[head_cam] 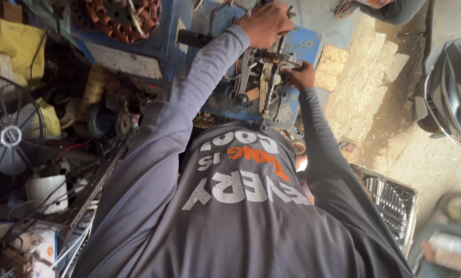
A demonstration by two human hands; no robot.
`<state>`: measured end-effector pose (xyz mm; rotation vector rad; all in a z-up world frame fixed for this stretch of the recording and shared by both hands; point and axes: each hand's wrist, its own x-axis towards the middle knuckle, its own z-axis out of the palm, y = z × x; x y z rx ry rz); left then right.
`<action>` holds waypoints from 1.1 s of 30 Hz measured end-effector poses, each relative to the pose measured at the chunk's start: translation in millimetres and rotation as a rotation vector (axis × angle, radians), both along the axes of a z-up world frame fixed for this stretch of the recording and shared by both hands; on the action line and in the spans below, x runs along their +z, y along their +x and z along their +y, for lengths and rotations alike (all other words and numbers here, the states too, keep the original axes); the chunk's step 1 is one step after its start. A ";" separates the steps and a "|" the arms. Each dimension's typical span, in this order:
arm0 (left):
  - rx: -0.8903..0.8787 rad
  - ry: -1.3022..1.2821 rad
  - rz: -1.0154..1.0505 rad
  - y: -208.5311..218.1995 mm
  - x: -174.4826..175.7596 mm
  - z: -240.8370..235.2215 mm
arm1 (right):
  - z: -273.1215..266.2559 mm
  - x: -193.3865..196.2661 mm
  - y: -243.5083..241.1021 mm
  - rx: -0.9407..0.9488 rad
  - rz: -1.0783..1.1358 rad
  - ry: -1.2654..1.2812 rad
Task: The person uses a motor-winding machine to position and tension copper coils into a fan stator, adjusting the stator and wire by hand throughout the process.
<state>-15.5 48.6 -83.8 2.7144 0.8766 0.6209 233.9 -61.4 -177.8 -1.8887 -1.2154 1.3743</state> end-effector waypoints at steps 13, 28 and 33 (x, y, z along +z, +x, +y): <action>0.003 -0.012 -0.058 -5.0 21.3 -8.3 | 10.6 125.3 -29.4 0.365 0.632 0.018; -0.062 -0.115 0.060 -0.5 15.2 -2.8 | 15.4 120.8 -35.2 0.401 0.808 -0.076; -0.048 -0.074 0.016 -2.1 19.1 -4.5 | 14.5 103.4 -29.7 0.380 0.726 -0.063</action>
